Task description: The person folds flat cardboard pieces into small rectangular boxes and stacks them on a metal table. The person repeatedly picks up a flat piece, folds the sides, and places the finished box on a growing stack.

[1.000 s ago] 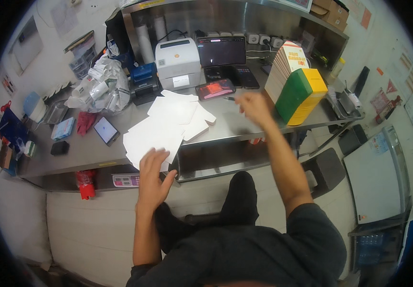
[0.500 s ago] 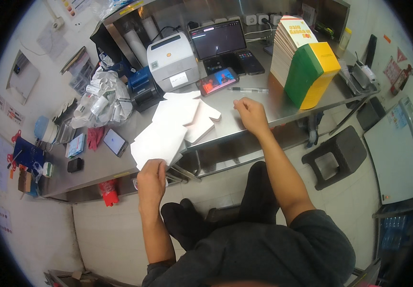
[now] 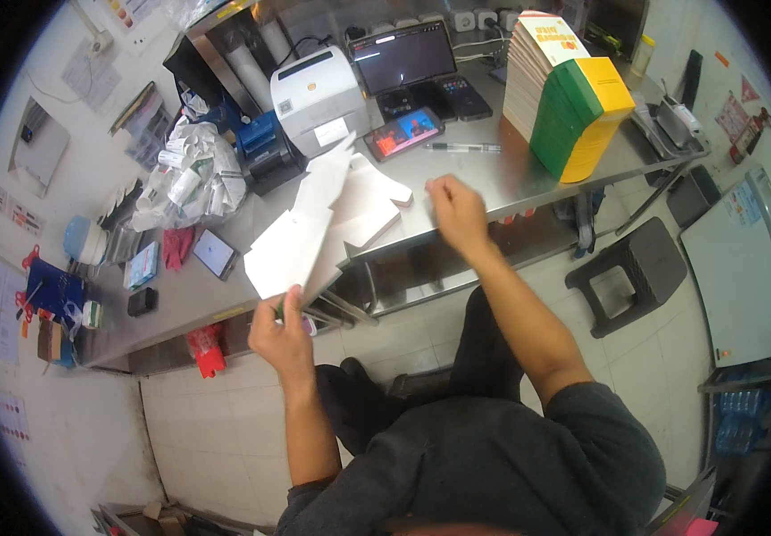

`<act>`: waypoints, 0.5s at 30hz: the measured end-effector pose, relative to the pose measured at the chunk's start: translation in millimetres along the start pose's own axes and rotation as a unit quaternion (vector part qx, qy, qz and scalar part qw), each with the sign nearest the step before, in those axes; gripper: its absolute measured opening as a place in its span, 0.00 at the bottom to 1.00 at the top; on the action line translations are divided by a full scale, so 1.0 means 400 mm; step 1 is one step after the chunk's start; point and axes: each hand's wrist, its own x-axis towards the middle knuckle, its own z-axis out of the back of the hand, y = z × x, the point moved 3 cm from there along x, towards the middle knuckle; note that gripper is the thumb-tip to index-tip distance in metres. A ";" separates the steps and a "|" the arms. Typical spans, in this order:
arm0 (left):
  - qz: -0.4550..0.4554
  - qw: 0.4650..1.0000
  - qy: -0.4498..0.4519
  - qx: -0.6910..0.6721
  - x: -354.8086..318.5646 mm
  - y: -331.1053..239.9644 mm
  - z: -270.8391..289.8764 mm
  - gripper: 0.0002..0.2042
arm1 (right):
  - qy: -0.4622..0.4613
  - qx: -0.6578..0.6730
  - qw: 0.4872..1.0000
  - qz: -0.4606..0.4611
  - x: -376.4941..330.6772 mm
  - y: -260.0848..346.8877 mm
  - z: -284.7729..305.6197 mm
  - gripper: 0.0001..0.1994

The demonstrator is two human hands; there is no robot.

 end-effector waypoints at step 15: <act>-0.116 0.976 0.162 -0.089 -0.170 -0.033 -0.030 0.15 | 0.217 0.424 0.855 -0.203 -0.278 0.185 -0.149 0.13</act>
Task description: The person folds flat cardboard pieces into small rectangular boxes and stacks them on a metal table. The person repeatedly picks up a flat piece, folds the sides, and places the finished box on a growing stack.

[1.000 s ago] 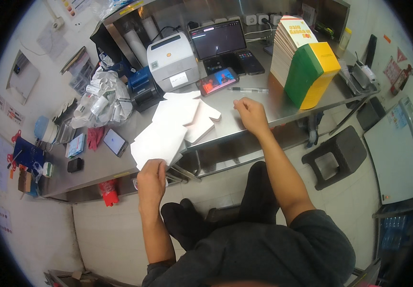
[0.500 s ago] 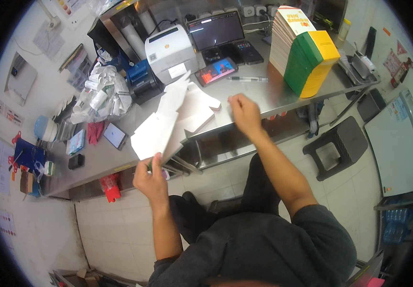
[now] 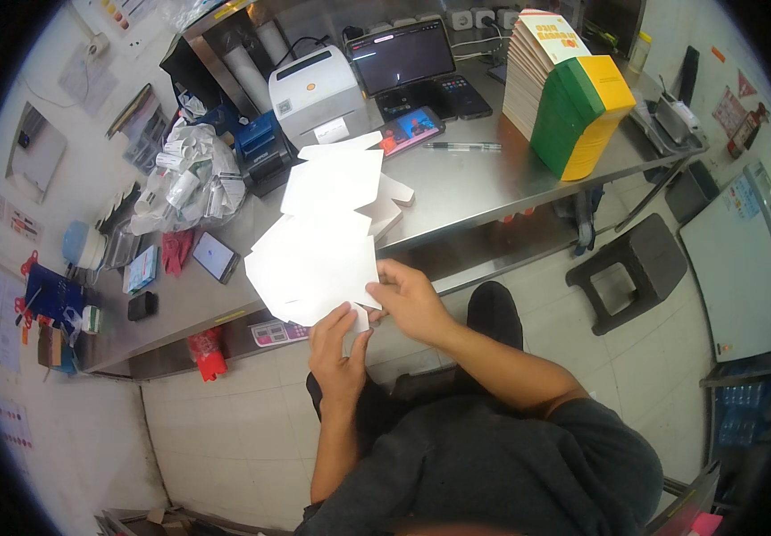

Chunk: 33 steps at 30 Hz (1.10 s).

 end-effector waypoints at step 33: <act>0.156 0.982 -0.077 -0.068 -0.016 0.055 -0.050 0.13 | 0.054 -0.066 0.996 -0.042 0.007 -0.101 -0.030 0.11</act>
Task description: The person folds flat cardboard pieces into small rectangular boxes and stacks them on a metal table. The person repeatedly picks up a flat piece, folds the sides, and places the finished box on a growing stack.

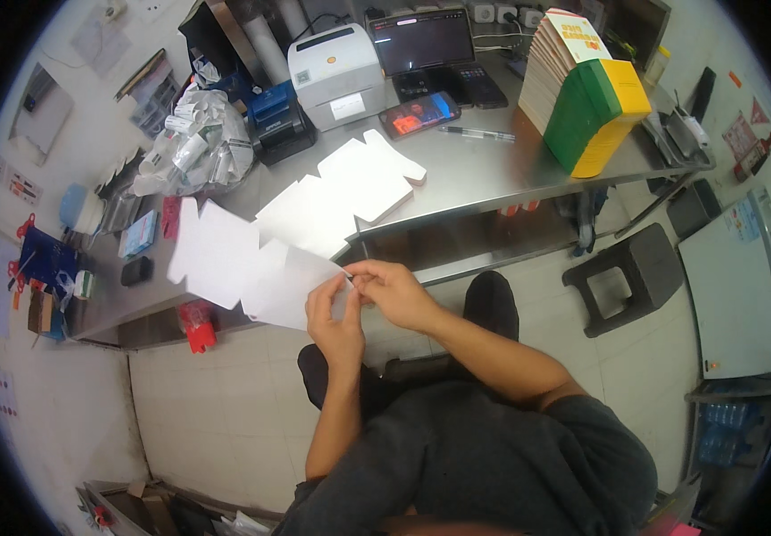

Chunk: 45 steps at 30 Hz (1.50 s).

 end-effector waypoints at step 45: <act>0.241 0.850 -0.066 -0.464 -0.041 -0.015 0.056 0.07 | -0.039 -0.274 0.900 0.337 -0.081 0.104 -0.008 0.10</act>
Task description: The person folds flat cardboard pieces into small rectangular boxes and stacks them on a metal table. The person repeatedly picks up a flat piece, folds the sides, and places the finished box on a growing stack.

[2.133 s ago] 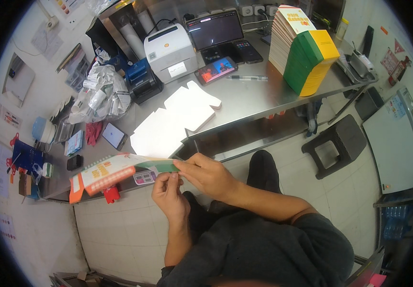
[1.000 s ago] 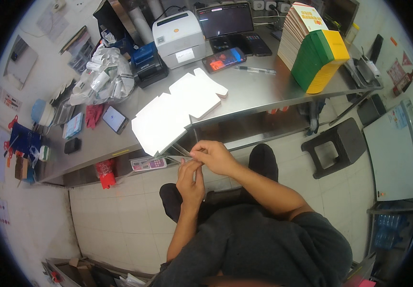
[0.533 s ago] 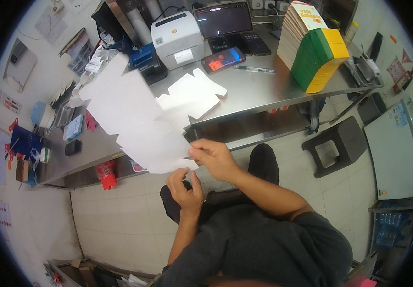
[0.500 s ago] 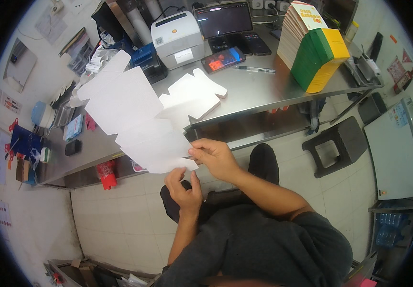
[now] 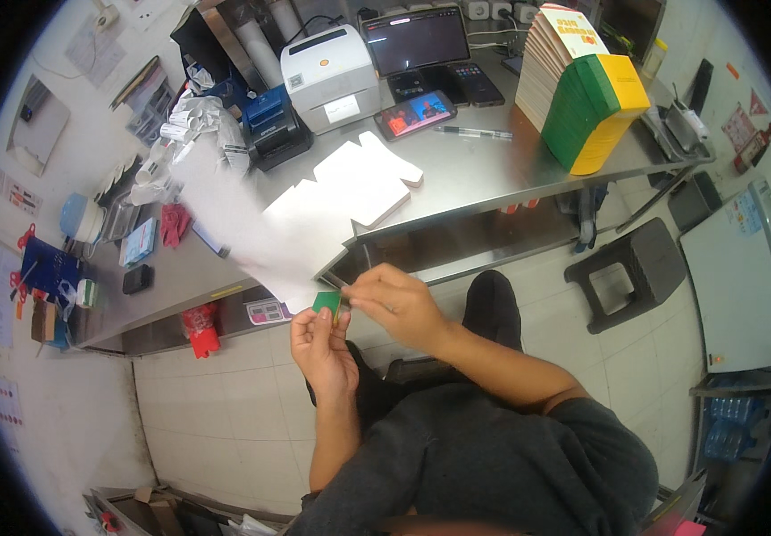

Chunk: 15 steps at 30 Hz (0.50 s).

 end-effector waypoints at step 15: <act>-0.108 0.986 0.069 0.102 -0.024 -0.020 -0.008 0.06 | 0.061 0.205 0.965 -0.154 0.010 0.024 0.001 0.04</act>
